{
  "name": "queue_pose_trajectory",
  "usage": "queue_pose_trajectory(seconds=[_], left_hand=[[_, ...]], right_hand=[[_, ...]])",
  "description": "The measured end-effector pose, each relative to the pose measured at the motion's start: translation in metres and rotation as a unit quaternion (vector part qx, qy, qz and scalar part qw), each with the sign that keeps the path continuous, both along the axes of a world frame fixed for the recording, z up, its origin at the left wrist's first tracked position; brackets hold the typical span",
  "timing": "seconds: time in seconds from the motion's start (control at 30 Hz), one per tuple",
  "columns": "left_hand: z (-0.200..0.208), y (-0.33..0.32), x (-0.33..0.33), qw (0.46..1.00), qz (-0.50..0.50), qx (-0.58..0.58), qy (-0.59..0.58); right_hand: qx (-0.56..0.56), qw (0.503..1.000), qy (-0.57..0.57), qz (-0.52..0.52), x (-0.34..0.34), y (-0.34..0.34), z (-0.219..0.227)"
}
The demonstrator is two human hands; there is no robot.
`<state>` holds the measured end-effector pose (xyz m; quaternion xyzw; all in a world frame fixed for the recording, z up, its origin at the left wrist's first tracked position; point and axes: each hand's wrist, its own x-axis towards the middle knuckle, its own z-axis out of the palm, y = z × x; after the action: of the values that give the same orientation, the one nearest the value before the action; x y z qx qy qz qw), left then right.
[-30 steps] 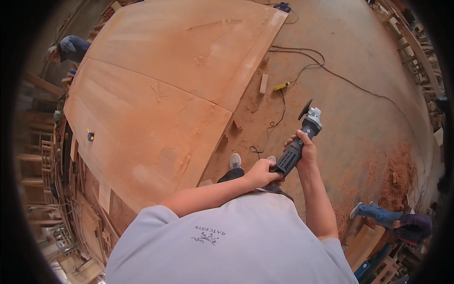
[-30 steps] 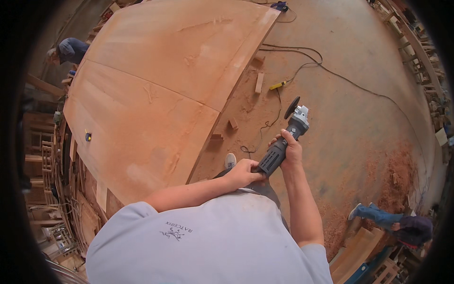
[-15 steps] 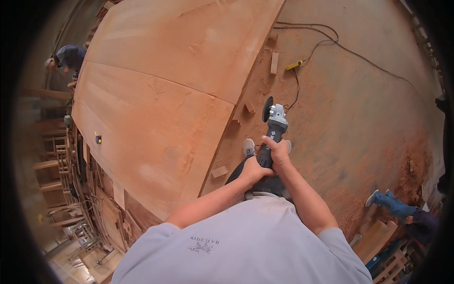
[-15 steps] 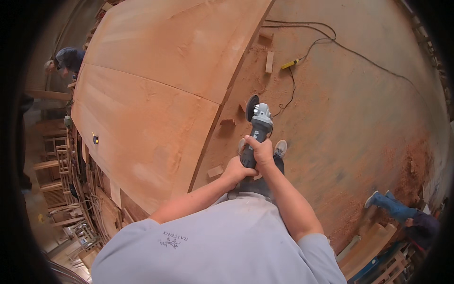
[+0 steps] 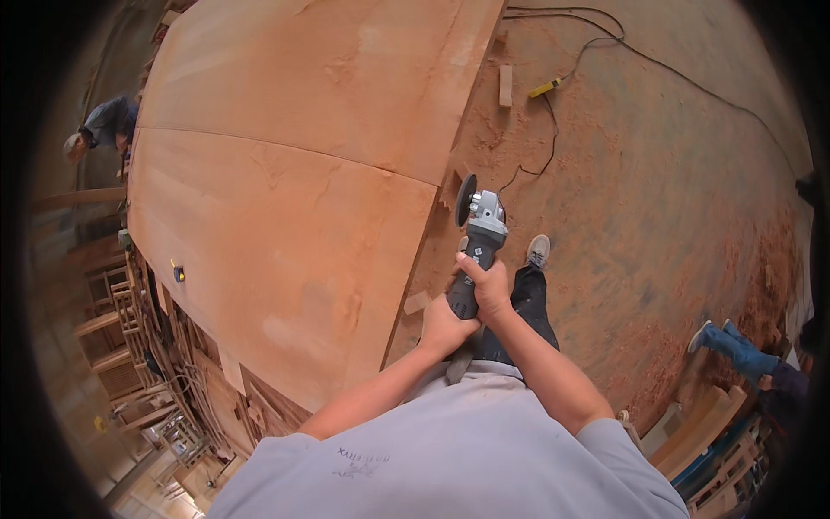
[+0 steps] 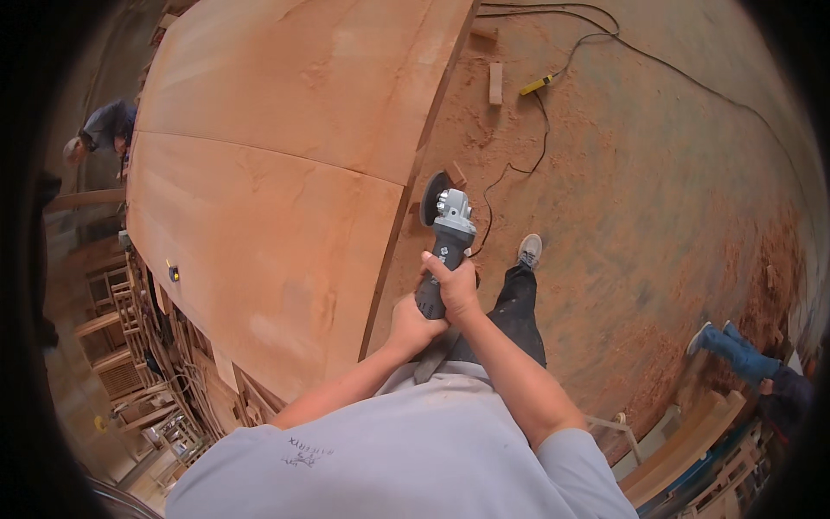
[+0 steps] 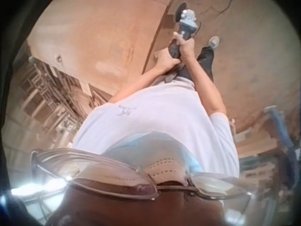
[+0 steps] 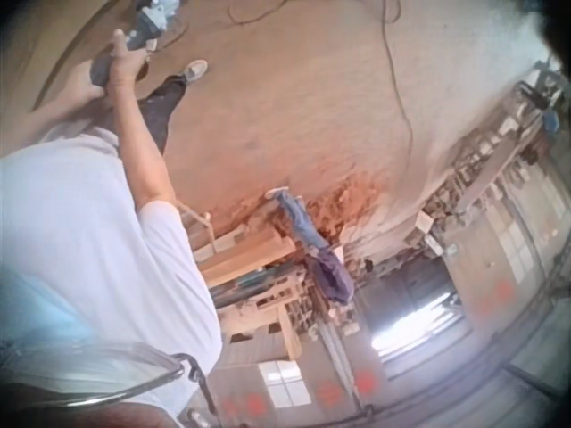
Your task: The person uses an angle grinder with a sanding disc to smooth the surface of a large wooden panel. They move the tool along the edges and across the face of the panel, generating sawdust. The person briefly pauses to wipe the surface with their hand and reposition the tool before continuing the sanding process.
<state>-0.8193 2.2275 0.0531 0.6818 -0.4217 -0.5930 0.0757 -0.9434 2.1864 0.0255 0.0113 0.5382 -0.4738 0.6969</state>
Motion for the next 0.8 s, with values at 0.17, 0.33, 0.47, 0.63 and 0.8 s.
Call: queue_pose_trajectory(seconds=[0.17, 0.33, 0.47, 0.63, 0.8], left_hand=[[0.010, -0.020, 0.011, 1.000, -0.020, -0.003, 0.024], [0.018, -0.036, 0.017, 0.998, -0.010, 0.018, 0.053], [0.010, -0.035, 0.018, 0.998, -0.001, -0.005, 0.055], [0.006, -0.040, 0.018, 0.998, 0.015, 0.037, 0.049], [0.000, -0.036, 0.015, 0.997, 0.020, -0.029, 0.065]], right_hand=[[0.001, 1.000, 0.016, 0.007, 0.011, -0.012, -0.001], [0.003, 1.000, 0.012, 0.008, 0.017, -0.023, -0.005], [0.002, 1.000, -0.001, 0.010, 0.017, -0.027, -0.006], [-0.010, 1.000, -0.018, -0.006, 0.018, -0.032, -0.007], [-0.018, 0.999, -0.038, -0.003, 0.015, -0.037, -0.006]])
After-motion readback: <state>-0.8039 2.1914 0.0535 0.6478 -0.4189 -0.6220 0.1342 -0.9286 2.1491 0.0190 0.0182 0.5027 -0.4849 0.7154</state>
